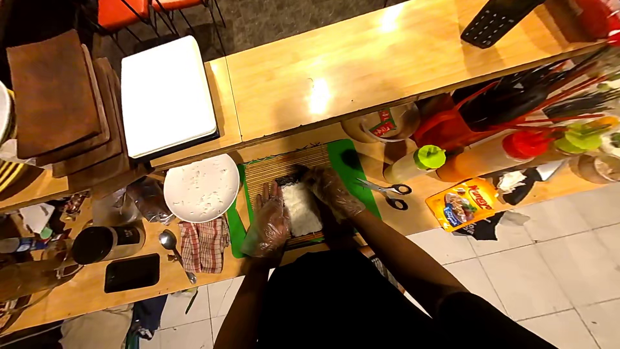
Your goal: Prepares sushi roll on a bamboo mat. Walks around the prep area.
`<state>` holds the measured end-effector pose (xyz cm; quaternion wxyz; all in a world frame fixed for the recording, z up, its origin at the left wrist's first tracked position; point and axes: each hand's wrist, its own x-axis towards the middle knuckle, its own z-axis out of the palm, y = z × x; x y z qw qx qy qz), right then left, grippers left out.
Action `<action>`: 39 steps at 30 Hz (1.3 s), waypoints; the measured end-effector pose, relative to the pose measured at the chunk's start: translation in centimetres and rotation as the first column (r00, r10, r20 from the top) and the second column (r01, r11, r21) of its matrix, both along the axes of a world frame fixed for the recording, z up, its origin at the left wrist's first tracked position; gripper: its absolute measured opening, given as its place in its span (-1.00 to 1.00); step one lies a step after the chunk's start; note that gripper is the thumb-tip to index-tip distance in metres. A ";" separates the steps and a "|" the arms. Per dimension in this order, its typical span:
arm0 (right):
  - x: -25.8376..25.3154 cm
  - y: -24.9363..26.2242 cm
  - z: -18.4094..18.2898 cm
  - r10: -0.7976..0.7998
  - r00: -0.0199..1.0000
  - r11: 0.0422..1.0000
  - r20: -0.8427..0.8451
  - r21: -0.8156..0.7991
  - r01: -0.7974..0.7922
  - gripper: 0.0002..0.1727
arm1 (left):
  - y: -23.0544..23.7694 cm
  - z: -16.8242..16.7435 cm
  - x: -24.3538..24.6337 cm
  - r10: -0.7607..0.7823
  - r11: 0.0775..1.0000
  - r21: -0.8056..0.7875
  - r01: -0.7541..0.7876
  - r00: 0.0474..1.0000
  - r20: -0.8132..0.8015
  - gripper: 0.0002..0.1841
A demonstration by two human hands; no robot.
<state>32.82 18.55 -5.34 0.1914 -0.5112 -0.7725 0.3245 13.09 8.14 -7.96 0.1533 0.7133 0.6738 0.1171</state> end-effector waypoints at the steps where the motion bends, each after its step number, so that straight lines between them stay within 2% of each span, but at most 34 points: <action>1: 0.0 0.1 -0.2 0.010 1.000 1.000 0.002 0.006 -0.010 -0.87 | 0.0 0.1 0.0 0.000 1.000 -0.007 0.000 1.000 -0.005 -0.37; 6: 0.6 0.7 1.6 0.028 1.000 0.996 -0.006 -0.081 -0.029 -0.85 | 0.1 0.0 -0.2 -0.018 1.000 0.013 0.018 1.000 0.013 -0.37; 10: -0.1 0.3 1.0 0.064 0.998 0.998 -0.020 0.015 -0.063 -0.86 | 0.0 -0.1 0.0 -0.005 1.000 -0.010 0.005 1.000 0.003 -0.36; 14: 0.1 0.4 2.0 0.111 0.994 0.993 0.008 -0.048 -0.110 -0.83 | 0.0 0.1 0.0 -0.004 1.000 -0.002 0.004 1.000 0.023 -0.37; 18: -0.7 0.3 1.0 0.144 0.989 0.984 0.015 0.104 -0.145 -0.86 | 0.1 -0.1 -0.1 -0.004 1.000 0.000 0.004 1.000 0.012 -0.37; 23: -0.8 0.4 2.0 0.179 0.984 0.984 0.024 -0.011 -0.179 -0.85 | 0.0 -0.1 -0.2 -0.012 1.000 -0.022 0.012 1.000 0.011 -0.37; 27: 0.5 0.4 2.7 0.083 0.992 0.994 -0.090 -0.067 -0.089 -0.80 | 0.1 0.0 -0.4 -0.003 1.000 -0.017 0.004 0.998 0.062 -0.37; 31: 3.8 0.8 3.3 -0.106 0.989 0.992 -0.107 -0.080 0.098 -0.75 | -0.1 0.3 -1.0 -0.005 0.998 0.068 -0.004 0.991 0.135 -0.36; 33: 4.9 1.0 2.2 -0.153 0.986 0.986 -0.060 -0.070 0.149 -0.78 | -0.2 1.3 -0.8 -0.033 0.996 0.084 0.026 0.995 0.092 -0.36; 35: 5.4 0.5 1.2 -0.122 0.992 0.992 0.011 -0.020 0.122 -0.79 | -0.1 2.1 -0.1 -0.079 0.994 0.079 0.077 0.997 0.021 -0.37; 39: 4.6 -0.9 -1.2 -0.058 0.998 0.981 0.011 0.188 0.054 -0.82 | 0.8 3.8 2.8 -0.173 0.985 -0.019 0.172 0.972 -0.160 -0.34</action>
